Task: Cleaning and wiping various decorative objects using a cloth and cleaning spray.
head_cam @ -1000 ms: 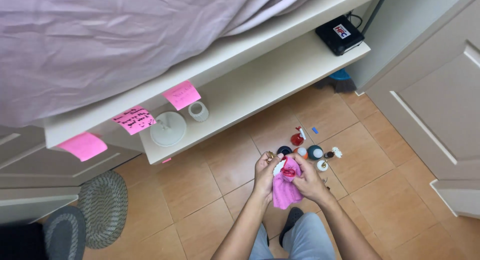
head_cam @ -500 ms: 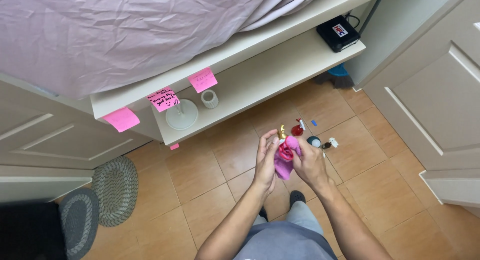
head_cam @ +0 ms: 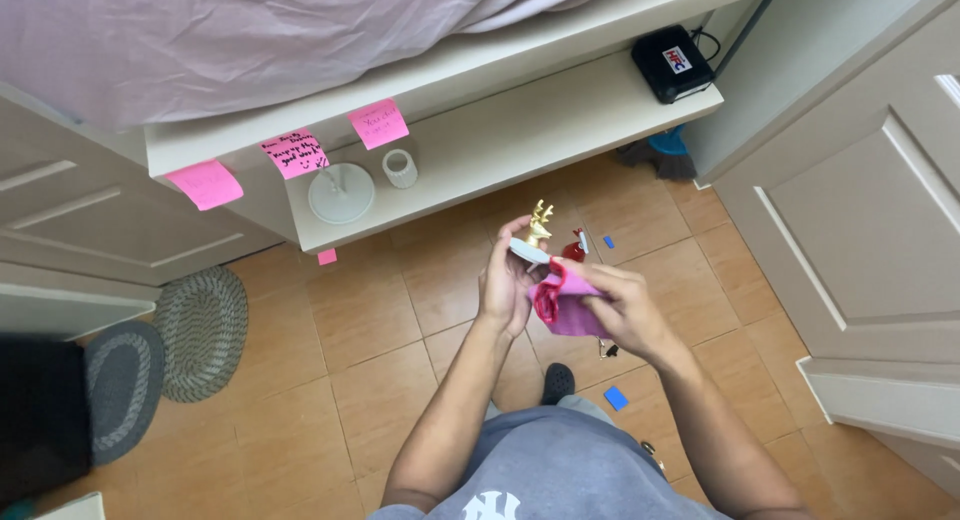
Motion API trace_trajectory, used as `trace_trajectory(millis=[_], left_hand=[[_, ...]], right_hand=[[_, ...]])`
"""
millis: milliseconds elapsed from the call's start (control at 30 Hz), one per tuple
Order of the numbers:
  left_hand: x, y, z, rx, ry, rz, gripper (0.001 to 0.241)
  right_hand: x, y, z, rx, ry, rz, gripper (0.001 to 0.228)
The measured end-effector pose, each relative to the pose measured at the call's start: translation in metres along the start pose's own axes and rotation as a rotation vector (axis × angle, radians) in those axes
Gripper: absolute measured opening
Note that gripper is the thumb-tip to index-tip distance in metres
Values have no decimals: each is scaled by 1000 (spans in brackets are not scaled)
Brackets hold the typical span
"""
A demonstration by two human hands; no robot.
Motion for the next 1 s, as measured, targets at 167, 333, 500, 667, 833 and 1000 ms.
trace_trajectory(millis=[167,333,500,667,833,1000], left_hand=[[-14,0,30,125,-111,104,34],[7,-12,62,230,29,133,30],[-14,-19,67,139,261,195,30],[-32,-22,62,190,345,231,30],[-56,-23,48,203,408,339,31],[-80,-37,50,274,585,536,33]], right_hand=[[-72,-13,-31,-191,597,199,40],[-63,18,-41,-341,1095,269,54],[-5,47,-36,-26,256,63,56],[-15,49,-29,105,284,38,46],[-2,61,-50,-161,839,106,56],[80,61,-14,42,-61,-238,55]])
Point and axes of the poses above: each hand's wrist, its own y-axis towards the middle knuckle, its own z-axis out of the palm, x = y × z, the point moved 10 cm from there along y, towards the middle knuckle, and after that the axes turned 8 degrees about -y, right-handed, at the moved point
